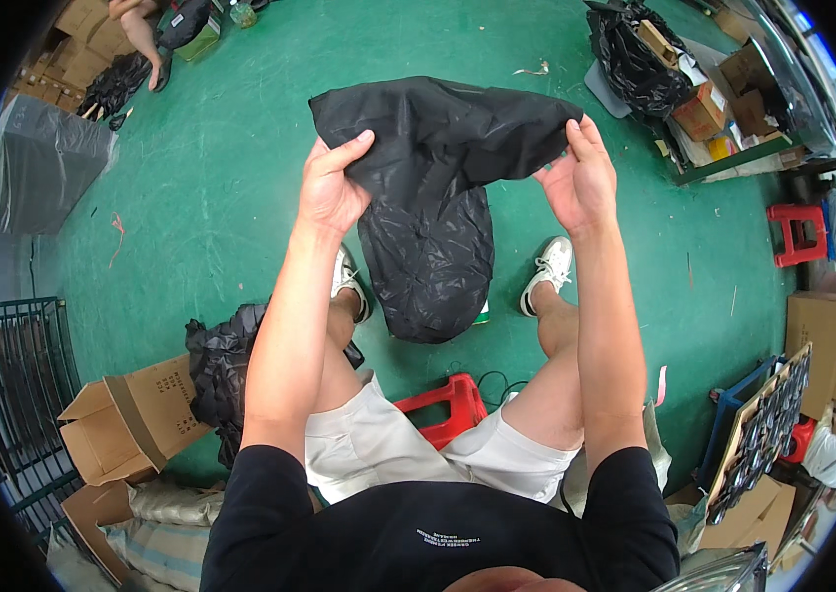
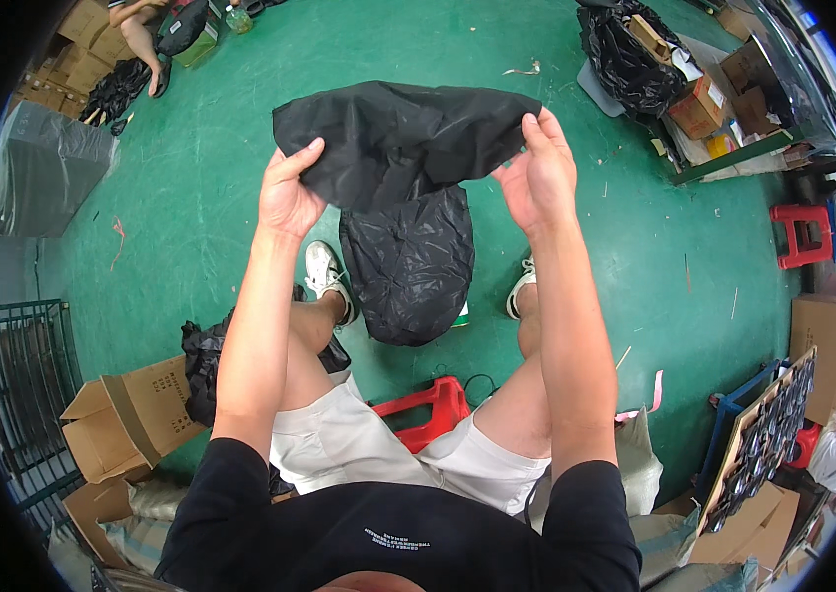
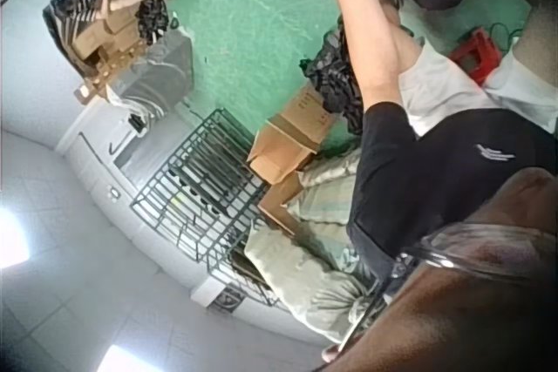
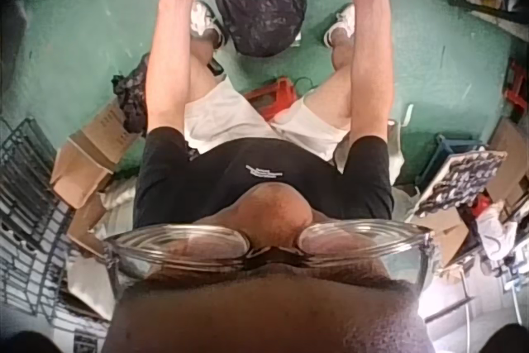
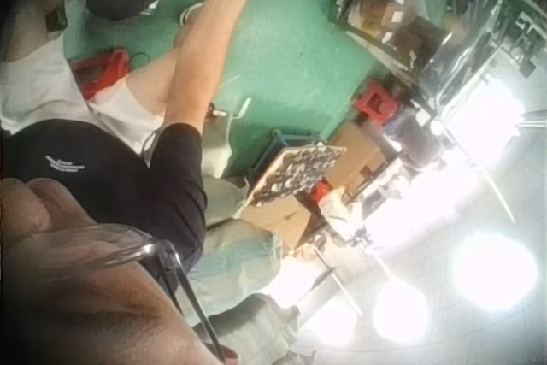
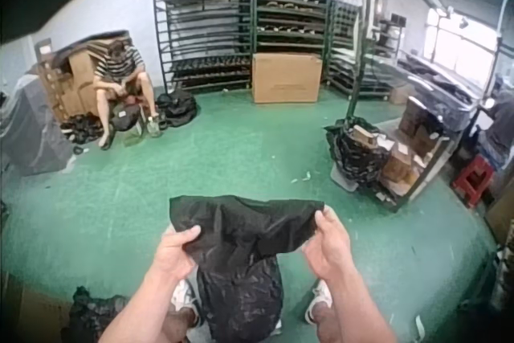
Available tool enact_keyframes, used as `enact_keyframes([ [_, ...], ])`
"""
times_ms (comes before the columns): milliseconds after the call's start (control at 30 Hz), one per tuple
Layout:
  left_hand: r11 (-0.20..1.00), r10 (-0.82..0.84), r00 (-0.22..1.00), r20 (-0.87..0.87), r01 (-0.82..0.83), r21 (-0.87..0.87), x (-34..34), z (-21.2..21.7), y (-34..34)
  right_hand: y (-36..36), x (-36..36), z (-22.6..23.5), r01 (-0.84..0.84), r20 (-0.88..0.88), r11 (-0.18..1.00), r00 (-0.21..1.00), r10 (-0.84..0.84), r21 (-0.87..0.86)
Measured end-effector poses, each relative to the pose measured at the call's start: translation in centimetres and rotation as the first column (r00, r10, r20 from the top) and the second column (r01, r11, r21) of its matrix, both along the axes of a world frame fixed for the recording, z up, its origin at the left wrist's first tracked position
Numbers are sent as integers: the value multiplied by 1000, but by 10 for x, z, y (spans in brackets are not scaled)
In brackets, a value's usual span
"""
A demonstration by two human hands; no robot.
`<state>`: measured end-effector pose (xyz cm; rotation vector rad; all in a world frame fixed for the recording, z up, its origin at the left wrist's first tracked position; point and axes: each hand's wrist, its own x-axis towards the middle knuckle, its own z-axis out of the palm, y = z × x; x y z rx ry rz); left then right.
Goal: Inspecting and smoothing black fabric seat covers in a workshop setting.
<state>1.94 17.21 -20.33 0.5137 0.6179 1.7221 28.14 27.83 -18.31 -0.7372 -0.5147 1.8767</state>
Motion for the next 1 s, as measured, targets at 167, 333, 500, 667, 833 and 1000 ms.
enact_keyframes([
  [167, 992, -29, 980, 199, 53, -117, -4, -1, 0, -6, 5, 16, -120, -51, 983, 990, 128, 139],
  [333, 979, -52, 907, 418, 128, -157, -8, -20, 8, -6, -9, 9, -190, -37, 977, 980, 195, 100],
  [500, 857, 65, 956, 287, 94, -506, -11, -22, 53, 43, -27, -21, -240, -8, 956, 970, 242, -166],
  [667, 905, 80, 966, 245, 33, -424, -41, 5, 69, 54, -50, 12, -238, -79, 968, 970, 232, -80],
  [833, 925, 218, 976, 26, -198, -325, -48, -2, 58, 61, -65, -14, -118, -61, 993, 991, 119, 30],
  [1000, 788, 342, 937, 72, -244, -565, -37, -143, 24, 32, -67, -166, -151, 49, 938, 983, 174, -314],
])
